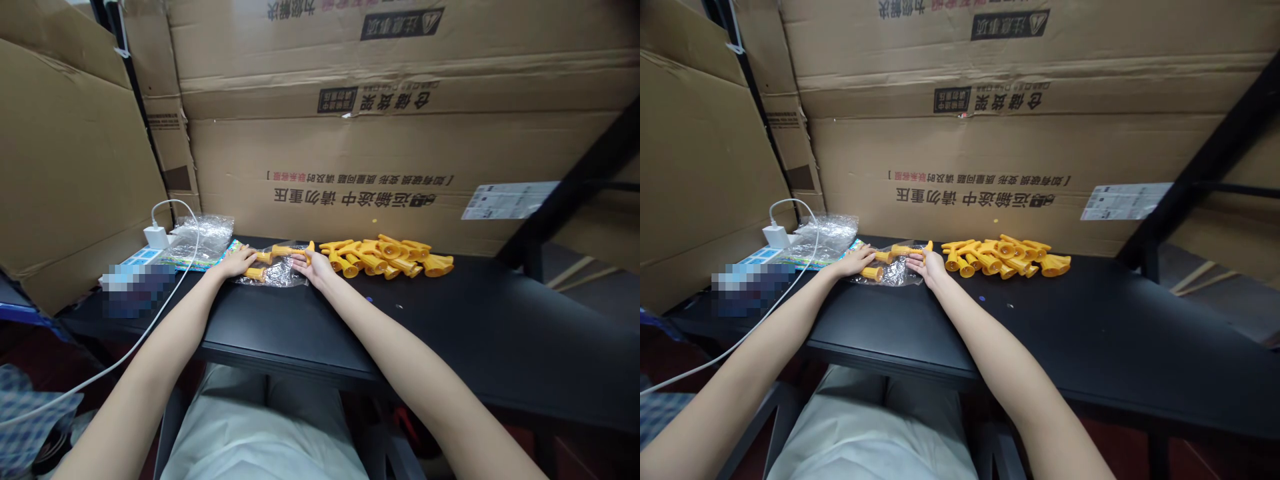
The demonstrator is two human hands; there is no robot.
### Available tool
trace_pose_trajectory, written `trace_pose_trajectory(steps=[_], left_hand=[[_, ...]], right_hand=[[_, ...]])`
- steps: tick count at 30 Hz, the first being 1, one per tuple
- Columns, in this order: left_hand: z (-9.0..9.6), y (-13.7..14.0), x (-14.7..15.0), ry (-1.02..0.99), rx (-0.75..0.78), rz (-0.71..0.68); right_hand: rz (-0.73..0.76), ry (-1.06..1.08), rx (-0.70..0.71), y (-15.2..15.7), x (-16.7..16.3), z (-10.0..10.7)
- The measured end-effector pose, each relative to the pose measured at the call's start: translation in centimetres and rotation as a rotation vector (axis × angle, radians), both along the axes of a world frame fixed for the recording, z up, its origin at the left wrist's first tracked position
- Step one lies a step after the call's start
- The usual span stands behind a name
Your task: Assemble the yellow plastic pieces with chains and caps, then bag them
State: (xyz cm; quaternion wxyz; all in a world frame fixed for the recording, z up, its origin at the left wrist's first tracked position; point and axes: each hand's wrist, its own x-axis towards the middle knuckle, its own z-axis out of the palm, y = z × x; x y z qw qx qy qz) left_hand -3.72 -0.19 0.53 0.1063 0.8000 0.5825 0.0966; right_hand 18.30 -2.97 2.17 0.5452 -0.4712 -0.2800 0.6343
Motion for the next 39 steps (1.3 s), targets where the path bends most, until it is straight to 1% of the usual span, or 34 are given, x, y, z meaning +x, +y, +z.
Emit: trace_pose_trajectory(steps=[5,8,10,12,14,15,18,20,22,25,28,31,34,36,39], left_hand=[[0.0,0.1,-0.1,-0.001,0.011,-0.018],[0.0,0.0,0.0,0.001,0.020,-0.004],[0.0,-0.2,0.2,0.001,0.046,0.047],[0.1,-0.5,0.4,-0.005,0.078,0.138],[0.1,-0.6,0.5,-0.016,0.077,0.214],[0.1,-0.6,0.6,-0.020,0.062,0.230],[0.1,-0.6,0.6,-0.025,0.015,0.201],[0.0,-0.5,0.6,-0.029,0.008,0.166],[-0.1,-0.3,0.6,-0.035,0.014,0.144],[-0.2,-0.1,0.6,-0.040,0.027,0.128],[-0.3,-0.1,0.6,-0.056,0.032,0.117],[-0.6,0.1,0.5,-0.096,0.046,0.148],[-1.1,0.4,0.4,-0.142,0.079,0.160],[-1.5,0.7,0.4,-0.166,0.101,0.121],[-2.0,1.0,0.7,-0.202,0.134,0.043]], right_hand=[[-0.054,0.008,-0.007,0.0,-0.2,-0.1],[-0.037,0.003,-0.002,0.0,-0.1,-0.2],[0.013,-0.018,-0.015,-0.1,0.0,-0.2],[0.071,-0.065,-0.030,-0.2,0.2,-0.2],[0.109,-0.117,-0.030,-0.2,0.3,-0.2],[0.110,-0.134,-0.023,-0.2,0.4,-0.2],[0.057,-0.131,0.015,0.1,0.7,-0.3],[0.014,-0.106,0.029,0.3,0.8,-0.3],[0.002,-0.082,0.024,0.3,0.7,-0.3],[0.031,-0.063,0.011,0.0,0.4,-0.3],[0.114,-0.089,0.002,-0.4,-0.1,-0.1],[0.173,-0.208,0.000,-0.6,-0.1,-0.1],[0.156,-0.430,0.068,-0.3,0.3,-0.3],[0.145,-0.540,0.113,-0.1,0.8,-0.6],[0.156,-0.558,0.123,0.3,1.2,-0.9]])
